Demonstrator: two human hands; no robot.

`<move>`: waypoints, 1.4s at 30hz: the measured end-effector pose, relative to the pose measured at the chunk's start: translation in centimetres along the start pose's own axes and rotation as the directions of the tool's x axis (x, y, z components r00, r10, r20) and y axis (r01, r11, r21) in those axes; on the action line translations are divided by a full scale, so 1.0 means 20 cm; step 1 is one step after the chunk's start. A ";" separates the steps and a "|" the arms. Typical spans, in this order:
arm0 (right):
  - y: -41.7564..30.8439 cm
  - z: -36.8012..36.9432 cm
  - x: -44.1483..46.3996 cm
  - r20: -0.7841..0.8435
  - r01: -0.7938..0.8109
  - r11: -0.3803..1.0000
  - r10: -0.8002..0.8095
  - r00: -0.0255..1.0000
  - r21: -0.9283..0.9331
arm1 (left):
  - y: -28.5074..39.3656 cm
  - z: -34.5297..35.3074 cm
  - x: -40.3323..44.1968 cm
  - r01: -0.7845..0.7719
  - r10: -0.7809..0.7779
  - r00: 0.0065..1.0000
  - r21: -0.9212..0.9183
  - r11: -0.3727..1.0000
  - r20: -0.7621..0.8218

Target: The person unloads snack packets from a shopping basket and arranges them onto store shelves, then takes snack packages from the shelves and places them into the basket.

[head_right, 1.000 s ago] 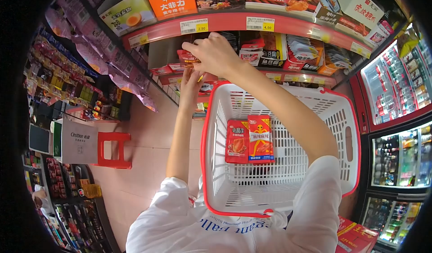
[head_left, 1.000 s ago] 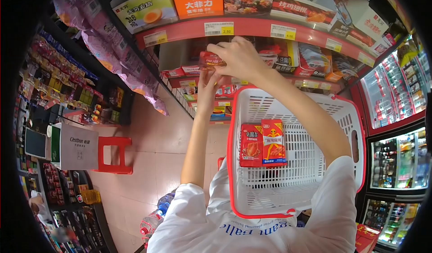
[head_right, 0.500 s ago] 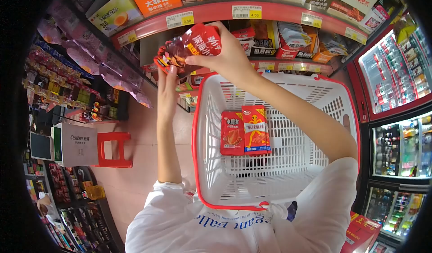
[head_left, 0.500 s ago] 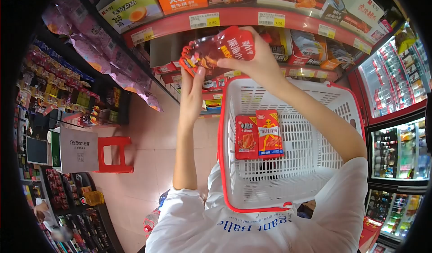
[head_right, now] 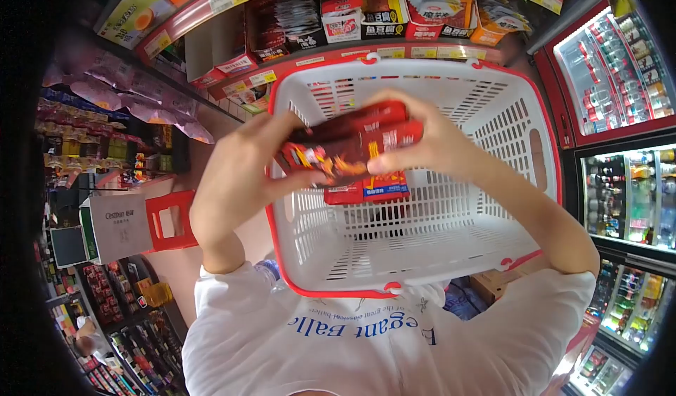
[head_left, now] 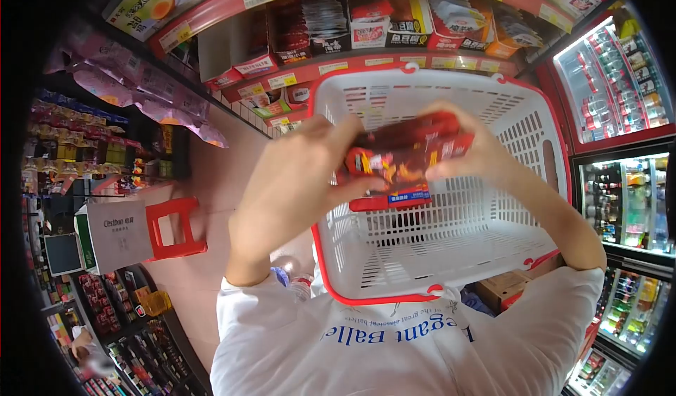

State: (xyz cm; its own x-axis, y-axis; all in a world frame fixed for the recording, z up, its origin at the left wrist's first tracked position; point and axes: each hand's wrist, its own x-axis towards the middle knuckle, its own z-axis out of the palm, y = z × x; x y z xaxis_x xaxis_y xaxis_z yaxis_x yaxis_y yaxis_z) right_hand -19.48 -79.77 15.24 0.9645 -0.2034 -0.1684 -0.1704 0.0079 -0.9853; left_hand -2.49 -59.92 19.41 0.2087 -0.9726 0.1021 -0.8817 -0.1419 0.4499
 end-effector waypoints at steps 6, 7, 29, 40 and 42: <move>0.39 0.12 -0.20 0.103 -0.334 0.920 0.319 0.942 0.206 | 0.06 0.30 -0.03 -0.288 0.159 0.900 0.280 0.916 0.405; 0.43 0.14 -0.23 0.119 -0.416 0.881 0.398 0.909 0.227 | 0.06 0.35 -0.04 -0.351 0.160 0.836 0.287 0.891 0.526; 0.88 0.28 -0.17 0.264 -0.737 0.565 0.696 0.667 0.371 | 0.00 0.45 -0.07 -0.348 0.285 0.814 0.032 0.937 0.506; 0.85 0.21 -0.19 0.028 -0.691 0.584 0.772 0.635 -0.426 | 0.01 0.44 -0.05 -0.321 0.276 0.826 0.008 0.947 0.492; 0.78 0.20 -0.17 0.036 -0.480 0.538 0.691 0.722 -0.693 | 0.01 0.44 -0.05 -0.318 0.277 0.829 0.003 0.948 0.487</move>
State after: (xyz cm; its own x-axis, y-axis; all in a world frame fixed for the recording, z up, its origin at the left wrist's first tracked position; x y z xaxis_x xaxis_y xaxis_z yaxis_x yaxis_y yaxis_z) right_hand -24.54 -75.05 0.27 0.5861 -0.1060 -0.8033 -0.6945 -0.5764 -0.4307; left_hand -6.57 -60.55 11.46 -0.2770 -0.9348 -0.2225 -0.9035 0.1746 0.3913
